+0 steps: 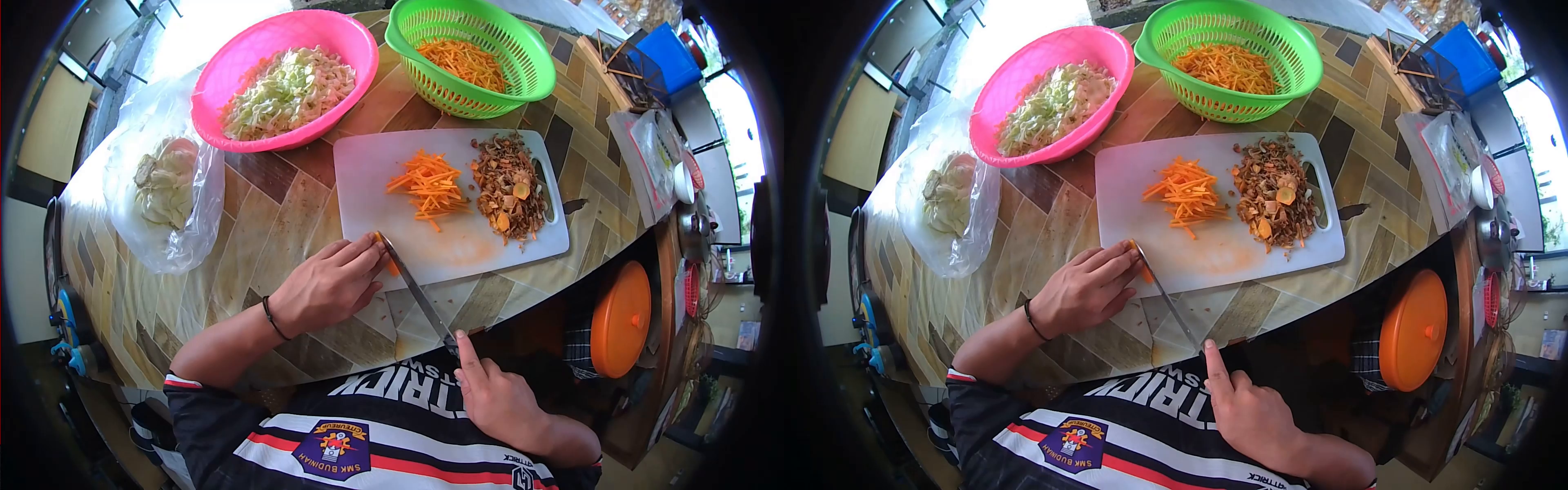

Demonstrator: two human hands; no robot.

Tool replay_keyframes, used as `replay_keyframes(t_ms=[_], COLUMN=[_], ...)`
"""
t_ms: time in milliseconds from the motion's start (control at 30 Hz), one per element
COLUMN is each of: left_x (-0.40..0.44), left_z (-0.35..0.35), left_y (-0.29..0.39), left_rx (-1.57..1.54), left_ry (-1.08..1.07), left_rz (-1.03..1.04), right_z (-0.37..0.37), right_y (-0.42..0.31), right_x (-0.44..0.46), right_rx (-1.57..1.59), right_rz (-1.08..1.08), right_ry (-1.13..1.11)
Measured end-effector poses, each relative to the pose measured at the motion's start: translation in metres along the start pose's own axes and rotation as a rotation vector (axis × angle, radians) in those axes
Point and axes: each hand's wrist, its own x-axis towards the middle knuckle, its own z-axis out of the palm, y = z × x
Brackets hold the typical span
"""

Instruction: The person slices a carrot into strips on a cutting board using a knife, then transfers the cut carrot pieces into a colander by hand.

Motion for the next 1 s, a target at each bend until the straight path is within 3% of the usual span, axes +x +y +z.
replay_keyframes(t_ms=[400,767,1000], left_x=[-0.002,-0.002,0.014], left_z=[0.001,0.007,-0.017], left_y=[0.000,0.000,0.005], left_rx=[0.014,0.063,-0.074], left_ry=[0.024,0.199,0.422], left_rz=[0.013,0.060,-0.173], right_z=[0.005,0.002,0.010], right_y=[-0.008,0.033,0.075], right_x=[0.019,0.008,-0.007], right_rx=[-0.026,-0.191,-0.305], right_rz=[0.087,-0.004,-0.099], right_ry=[-0.016,0.309,0.525])
